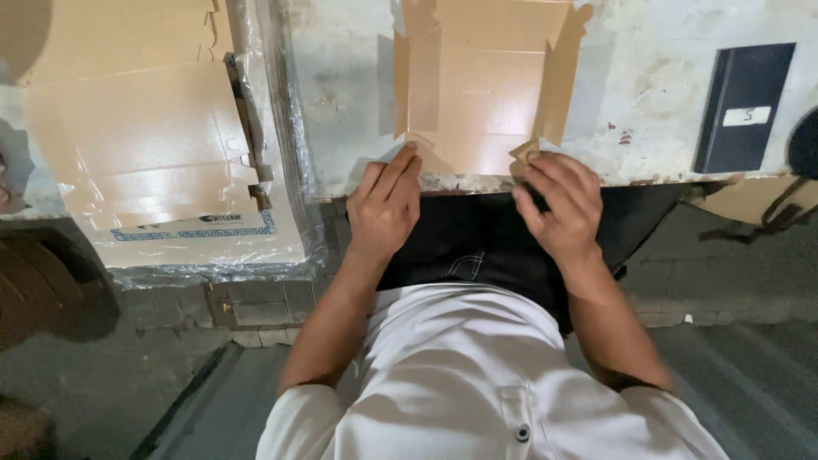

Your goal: The person assembles flat cardboard boxes by hand on a workbench. They fold the side flaps, interlock the tabs, and form the box shape, then place the completed box on a stack of finished boxes.

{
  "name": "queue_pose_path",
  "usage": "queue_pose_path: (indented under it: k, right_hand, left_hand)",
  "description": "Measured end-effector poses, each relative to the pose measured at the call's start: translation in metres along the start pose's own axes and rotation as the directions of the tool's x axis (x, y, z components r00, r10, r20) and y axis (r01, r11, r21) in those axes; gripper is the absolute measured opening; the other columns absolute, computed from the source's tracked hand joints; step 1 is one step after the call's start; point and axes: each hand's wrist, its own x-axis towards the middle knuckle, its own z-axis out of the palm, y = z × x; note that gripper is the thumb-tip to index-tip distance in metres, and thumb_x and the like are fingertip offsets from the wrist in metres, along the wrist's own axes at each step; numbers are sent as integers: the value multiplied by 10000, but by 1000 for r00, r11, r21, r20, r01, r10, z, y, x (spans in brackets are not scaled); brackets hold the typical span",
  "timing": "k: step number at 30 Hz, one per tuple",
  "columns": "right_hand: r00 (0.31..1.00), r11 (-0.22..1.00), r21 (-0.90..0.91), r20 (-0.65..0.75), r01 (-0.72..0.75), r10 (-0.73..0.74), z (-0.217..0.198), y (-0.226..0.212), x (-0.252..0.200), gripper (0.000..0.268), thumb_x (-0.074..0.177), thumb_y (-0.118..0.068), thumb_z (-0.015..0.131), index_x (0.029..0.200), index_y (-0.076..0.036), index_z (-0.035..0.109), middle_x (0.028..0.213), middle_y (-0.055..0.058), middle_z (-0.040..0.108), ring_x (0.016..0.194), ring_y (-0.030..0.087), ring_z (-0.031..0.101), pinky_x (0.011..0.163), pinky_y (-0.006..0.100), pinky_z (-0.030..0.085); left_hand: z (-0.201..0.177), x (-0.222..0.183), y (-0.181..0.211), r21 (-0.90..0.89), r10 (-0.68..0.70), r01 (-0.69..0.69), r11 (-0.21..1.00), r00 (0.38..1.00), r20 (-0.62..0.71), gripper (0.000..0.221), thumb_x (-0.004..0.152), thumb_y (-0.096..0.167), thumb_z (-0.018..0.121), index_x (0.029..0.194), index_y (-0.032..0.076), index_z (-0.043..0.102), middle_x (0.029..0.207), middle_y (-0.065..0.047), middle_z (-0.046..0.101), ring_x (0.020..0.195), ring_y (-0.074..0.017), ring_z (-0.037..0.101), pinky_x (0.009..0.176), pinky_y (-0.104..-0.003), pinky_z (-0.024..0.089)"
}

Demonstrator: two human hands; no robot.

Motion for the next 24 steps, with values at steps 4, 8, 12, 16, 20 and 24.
queue_pose_path:
  k: [4,8,12,16,20,24]
  right_hand:
    - [993,996,-85,117,-12,22,-5,-16,0,218,948,-145,731,1085,23,750,1188,177,707,1148,350,619,947,422,445]
    - [966,982,-179,239,-56,99,-7,-9,-10,379,1008,-300,629,1269,-29,675,1322,126,656,1287,271,530,1012,374,308]
    - [957,972,-222,255,-79,137,-11,4,-15,277,1038,-305,577,1190,-125,722,1266,33,706,1235,250,563,981,385,276]
    - [960,969,-208,218,-131,176,-5,8,-19,224,1036,-299,602,1118,-142,740,1198,16,735,1182,252,592,954,388,274]
    - [973,979,-170,180,-115,146,-7,8,-18,192,1001,-246,659,1138,-134,734,1234,20,718,1207,248,569,954,389,259]
    - [972,987,-18,171,-158,158,-20,11,-21,288,917,-181,777,1152,-40,688,1245,104,701,1170,310,618,958,397,308]
  left_hand:
    - [-7,1,-15,-16,62,-61,998,996,68,138,911,30,680,1007,66,772,1087,-86,738,781,-161,613,630,-221,532]
    - [-12,-4,-28,109,183,-201,973,971,154,225,954,206,637,1141,138,741,1199,-29,708,864,-203,579,702,-315,417]
    - [-20,6,-41,95,236,-257,962,953,190,206,947,298,663,1092,194,766,1135,27,734,883,-209,585,714,-337,391]
    - [-15,6,-40,87,227,-248,965,954,195,178,959,286,640,1058,201,760,1084,24,740,893,-212,595,738,-349,368]
    - [-13,3,-26,131,232,-254,958,959,163,162,968,224,642,1043,122,743,1011,-52,738,882,-200,599,753,-345,367]
    - [-15,-2,-27,115,244,-258,959,962,121,277,957,292,692,1196,151,698,1218,-42,686,966,-203,597,784,-346,425]
